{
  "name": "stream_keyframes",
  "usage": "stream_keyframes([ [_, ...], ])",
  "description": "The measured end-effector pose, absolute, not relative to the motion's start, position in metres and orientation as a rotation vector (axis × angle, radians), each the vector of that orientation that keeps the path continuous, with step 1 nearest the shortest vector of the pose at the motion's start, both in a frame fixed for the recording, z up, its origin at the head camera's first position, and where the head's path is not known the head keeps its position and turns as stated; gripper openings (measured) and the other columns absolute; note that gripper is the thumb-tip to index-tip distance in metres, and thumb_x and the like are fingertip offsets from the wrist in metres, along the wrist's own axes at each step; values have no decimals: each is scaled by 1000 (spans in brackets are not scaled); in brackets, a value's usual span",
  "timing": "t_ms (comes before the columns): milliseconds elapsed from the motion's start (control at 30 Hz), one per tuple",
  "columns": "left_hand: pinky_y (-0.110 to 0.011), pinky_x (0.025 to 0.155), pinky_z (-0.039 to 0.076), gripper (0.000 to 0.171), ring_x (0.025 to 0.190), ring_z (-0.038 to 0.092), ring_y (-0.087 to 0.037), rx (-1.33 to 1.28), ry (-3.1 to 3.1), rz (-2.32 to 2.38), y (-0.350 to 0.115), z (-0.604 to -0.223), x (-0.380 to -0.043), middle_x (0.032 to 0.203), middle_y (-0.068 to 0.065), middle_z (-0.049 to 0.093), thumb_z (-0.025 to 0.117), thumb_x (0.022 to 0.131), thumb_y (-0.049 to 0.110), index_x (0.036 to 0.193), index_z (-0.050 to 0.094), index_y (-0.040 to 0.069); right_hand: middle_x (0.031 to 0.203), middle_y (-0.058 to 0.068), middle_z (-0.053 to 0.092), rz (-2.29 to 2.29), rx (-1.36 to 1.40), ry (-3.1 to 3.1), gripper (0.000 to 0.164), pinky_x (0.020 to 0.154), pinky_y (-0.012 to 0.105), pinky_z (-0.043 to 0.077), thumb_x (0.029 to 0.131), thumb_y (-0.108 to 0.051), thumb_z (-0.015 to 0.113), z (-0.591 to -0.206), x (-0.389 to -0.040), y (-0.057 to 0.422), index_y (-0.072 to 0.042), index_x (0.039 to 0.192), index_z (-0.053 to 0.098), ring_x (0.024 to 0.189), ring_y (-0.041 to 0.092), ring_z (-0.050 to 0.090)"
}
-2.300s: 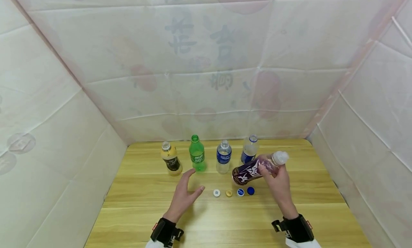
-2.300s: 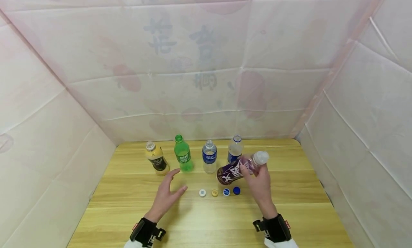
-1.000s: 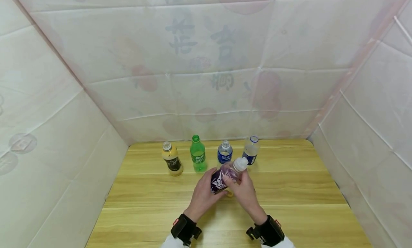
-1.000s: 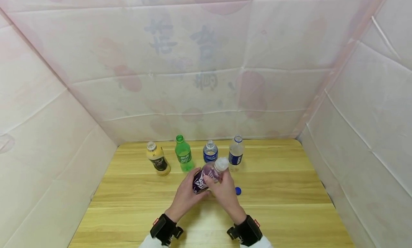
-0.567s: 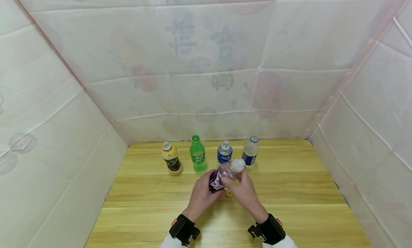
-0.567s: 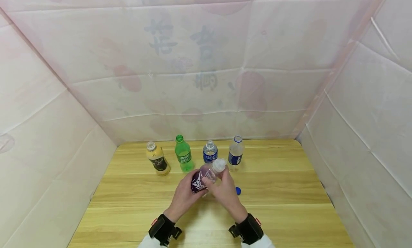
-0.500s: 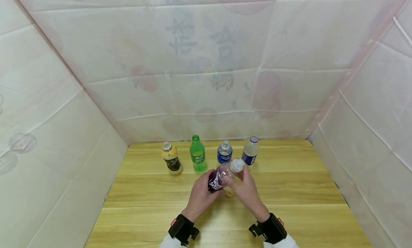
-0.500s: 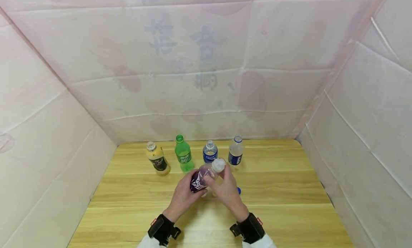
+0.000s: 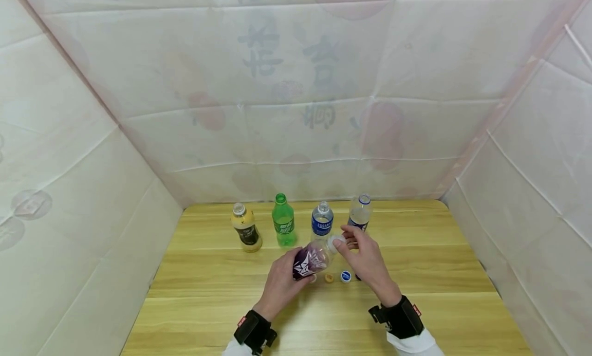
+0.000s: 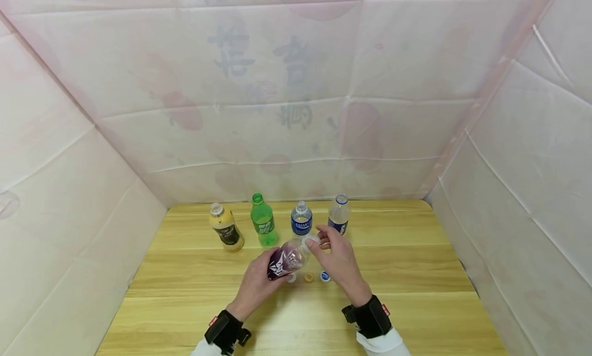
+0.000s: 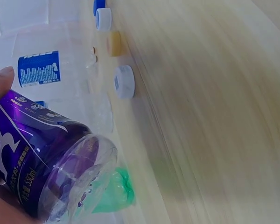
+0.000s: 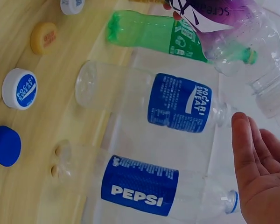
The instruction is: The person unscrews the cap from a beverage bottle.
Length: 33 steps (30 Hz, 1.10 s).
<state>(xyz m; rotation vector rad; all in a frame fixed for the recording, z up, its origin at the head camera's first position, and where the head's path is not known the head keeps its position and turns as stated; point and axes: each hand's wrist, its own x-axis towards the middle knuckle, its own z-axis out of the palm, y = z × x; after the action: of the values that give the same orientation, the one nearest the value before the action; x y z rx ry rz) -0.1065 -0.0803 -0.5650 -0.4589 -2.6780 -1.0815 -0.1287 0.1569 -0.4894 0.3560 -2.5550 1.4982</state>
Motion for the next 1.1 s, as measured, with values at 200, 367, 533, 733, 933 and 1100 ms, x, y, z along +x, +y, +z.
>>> stream_keyframes([
  [200,-52,101,52,81,114,66,-31,-504,-2678,-1042,-85,-566,-106,129,-14,67,95,75,29,140,54,3,106,6,71,1343,368,-2644,46,75,32,60,98,-37,72,-495,-128,152,-3,128,67,89,14,66],
  [367,-51,100,53,81,112,67,-30,-512,-2711,-982,-89,-566,-105,127,-15,68,95,74,30,139,55,1,94,0,70,1195,376,-2674,40,65,25,55,95,-40,75,-498,-127,149,-8,118,71,76,8,62],
  [533,-50,99,53,82,112,67,-29,-517,-2748,-937,-92,-566,-107,126,-15,69,96,73,29,139,54,3,85,-5,65,1122,409,-2633,32,58,22,50,93,-34,79,-502,-128,146,-8,110,72,69,7,56],
  [733,-53,100,52,89,115,65,-32,-540,-2778,-936,-92,-570,-108,130,-18,66,96,72,26,144,50,1,86,-2,63,1152,471,-2550,30,58,21,49,90,-25,83,-505,-127,141,-4,109,72,71,7,55],
  [933,-52,98,54,96,115,65,-33,-535,-2769,-974,-89,-570,-107,134,-19,64,96,72,34,148,47,2,89,-1,65,1219,488,-2491,32,60,22,51,88,-21,84,-505,-125,136,-3,111,72,74,8,57],
  [1100,-51,97,55,94,117,65,-34,-529,-2762,-1032,-84,-564,-107,137,-20,63,95,75,32,149,46,1,91,-1,65,1253,485,-2500,35,61,21,52,89,-23,84,-506,-124,132,-2,115,71,76,7,58],
])
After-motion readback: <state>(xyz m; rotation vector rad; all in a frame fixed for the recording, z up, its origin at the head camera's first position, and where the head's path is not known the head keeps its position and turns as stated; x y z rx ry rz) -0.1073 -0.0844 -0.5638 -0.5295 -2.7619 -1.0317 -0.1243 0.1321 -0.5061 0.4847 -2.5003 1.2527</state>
